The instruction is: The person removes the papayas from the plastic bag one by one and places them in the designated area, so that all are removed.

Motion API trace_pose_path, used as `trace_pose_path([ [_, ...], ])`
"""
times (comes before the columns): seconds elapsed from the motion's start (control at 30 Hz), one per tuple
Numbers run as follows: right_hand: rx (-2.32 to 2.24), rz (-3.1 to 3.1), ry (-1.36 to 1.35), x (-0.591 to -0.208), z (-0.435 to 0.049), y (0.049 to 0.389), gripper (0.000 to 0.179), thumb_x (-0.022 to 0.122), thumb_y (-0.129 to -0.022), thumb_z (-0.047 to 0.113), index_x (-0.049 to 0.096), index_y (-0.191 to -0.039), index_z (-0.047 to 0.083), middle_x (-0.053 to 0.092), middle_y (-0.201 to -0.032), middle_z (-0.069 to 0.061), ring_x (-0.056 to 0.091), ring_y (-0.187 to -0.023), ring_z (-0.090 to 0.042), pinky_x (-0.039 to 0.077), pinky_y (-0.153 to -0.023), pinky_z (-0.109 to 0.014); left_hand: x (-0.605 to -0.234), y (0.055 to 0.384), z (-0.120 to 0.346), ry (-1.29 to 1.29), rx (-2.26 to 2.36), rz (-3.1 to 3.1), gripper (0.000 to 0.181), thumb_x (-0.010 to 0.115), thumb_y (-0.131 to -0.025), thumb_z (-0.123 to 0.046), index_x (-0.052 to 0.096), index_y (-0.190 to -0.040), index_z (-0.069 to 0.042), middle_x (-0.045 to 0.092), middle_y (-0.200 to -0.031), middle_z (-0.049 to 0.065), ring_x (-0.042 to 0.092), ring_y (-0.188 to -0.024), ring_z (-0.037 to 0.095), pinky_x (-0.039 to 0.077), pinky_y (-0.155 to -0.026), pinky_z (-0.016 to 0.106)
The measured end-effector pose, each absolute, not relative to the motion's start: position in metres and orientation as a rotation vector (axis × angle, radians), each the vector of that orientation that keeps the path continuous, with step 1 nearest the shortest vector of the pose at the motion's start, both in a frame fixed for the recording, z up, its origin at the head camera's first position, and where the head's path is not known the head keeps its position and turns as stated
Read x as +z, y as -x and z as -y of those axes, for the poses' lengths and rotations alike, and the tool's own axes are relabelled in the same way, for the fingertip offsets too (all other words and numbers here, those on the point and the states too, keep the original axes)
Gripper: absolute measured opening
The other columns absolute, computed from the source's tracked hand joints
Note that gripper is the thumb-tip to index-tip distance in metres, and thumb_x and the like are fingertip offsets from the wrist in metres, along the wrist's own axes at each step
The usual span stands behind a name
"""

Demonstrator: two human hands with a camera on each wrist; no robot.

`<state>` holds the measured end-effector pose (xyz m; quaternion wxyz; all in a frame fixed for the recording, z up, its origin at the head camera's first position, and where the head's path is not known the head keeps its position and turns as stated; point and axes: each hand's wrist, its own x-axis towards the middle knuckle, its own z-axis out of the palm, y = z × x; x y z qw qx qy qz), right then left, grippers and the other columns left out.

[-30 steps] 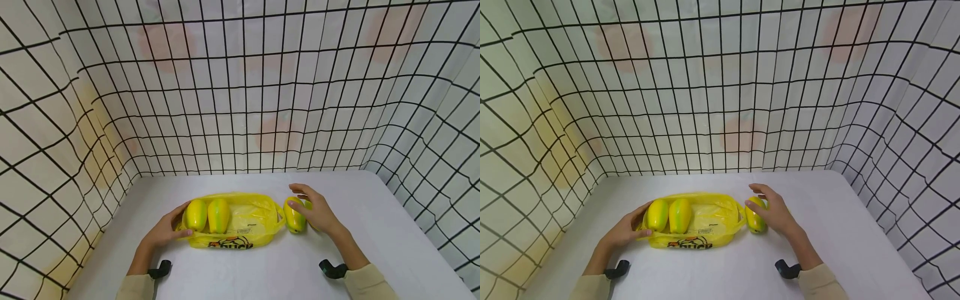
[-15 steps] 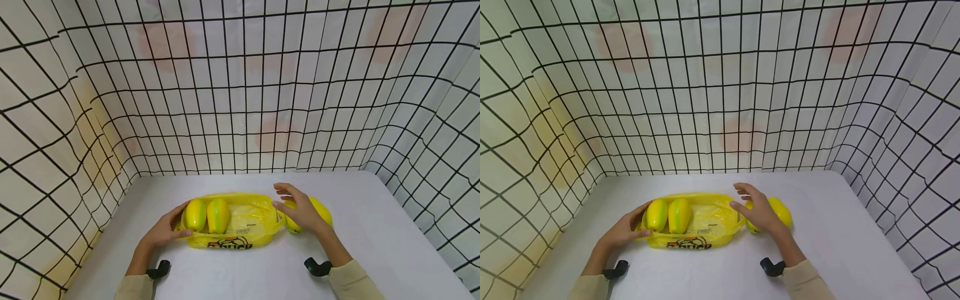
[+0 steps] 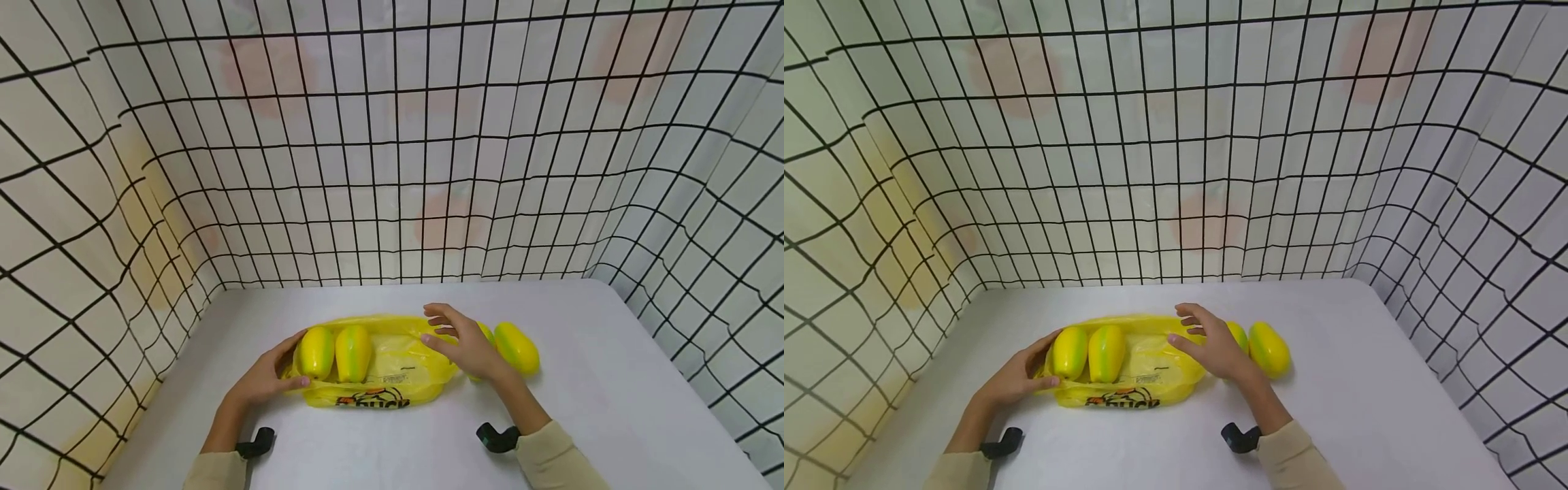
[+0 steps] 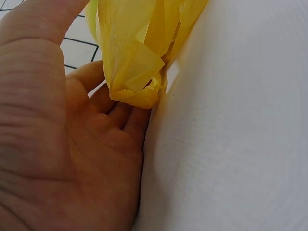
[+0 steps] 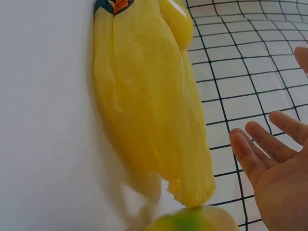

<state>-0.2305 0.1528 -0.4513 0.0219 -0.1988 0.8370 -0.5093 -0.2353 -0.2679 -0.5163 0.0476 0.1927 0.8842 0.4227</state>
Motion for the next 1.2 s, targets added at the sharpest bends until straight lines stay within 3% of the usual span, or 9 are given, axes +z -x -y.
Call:
trace_pose_path([
  [0.13, -1.577, -2.555, 0.595, -0.454, -0.143, 0.23, 0.057, 0.065, -0.088, 0.051, 0.044, -0.138, 0.036, 0.049, -0.144, -0.001, 0.054, -0.126, -0.033, 0.048, -0.104, -0.048, -0.516, 0.234, 0.27, -0.594, 1.284, -2.697, 0.091, 0.078, -0.079, -0.041, 0.026, -0.153, -0.029, 0.031, -0.159, 0.0, 0.03, -0.146, 0.03, 0.027, -0.117, 0.056],
  [0.37, -1.577, -2.518, 0.592, -0.46, -0.13, 0.229, 0.06, 0.066, -0.088, 0.052, 0.045, -0.14, 0.03, 0.051, -0.14, 0.005, 0.057, -0.123, -0.031, 0.05, -0.102, -0.046, -0.515, 0.233, 0.269, -0.624, 1.321, -2.669, 0.091, 0.079, -0.08, -0.037, 0.027, -0.153, -0.027, 0.031, -0.159, 0.003, 0.032, -0.145, 0.032, 0.028, -0.116, 0.057],
  [0.67, -1.554, -2.523, 0.626, -0.463, -0.112, 0.231, 0.063, 0.065, -0.087, 0.053, 0.045, -0.141, 0.028, 0.051, -0.142, -0.002, 0.057, -0.121, -0.029, 0.051, -0.099, -0.044, -0.513, 0.231, 0.267, -0.593, 1.311, -2.68, 0.092, 0.079, -0.079, -0.039, 0.026, -0.153, -0.03, 0.031, -0.159, 0.001, 0.032, -0.145, 0.029, 0.028, -0.117, 0.054],
  [1.0, -1.517, -2.491, 0.613, -0.465, -0.096, 0.23, 0.071, 0.063, -0.087, 0.057, 0.042, -0.145, 0.021, 0.047, -0.146, -0.003, 0.055, -0.123, -0.028, 0.05, -0.101, -0.044, -0.495, 0.221, 0.258, -0.571, 1.319, -2.655, 0.093, 0.079, -0.079, -0.031, 0.028, -0.153, -0.009, 0.031, -0.157, 0.013, 0.033, -0.143, 0.037, 0.027, -0.115, 0.057],
  [1.2, -1.481, -2.508, 0.574, -0.464, -0.089, 0.23, 0.072, 0.062, -0.087, 0.059, 0.041, -0.145, 0.023, 0.046, -0.146, 0.003, 0.055, -0.123, -0.025, 0.051, -0.099, -0.044, -0.51, 0.23, 0.265, -0.584, 1.324, -2.674, 0.093, 0.079, -0.079, -0.034, 0.025, -0.155, -0.02, 0.03, -0.159, 0.007, 0.032, -0.145, 0.033, 0.026, -0.116, 0.056],
])
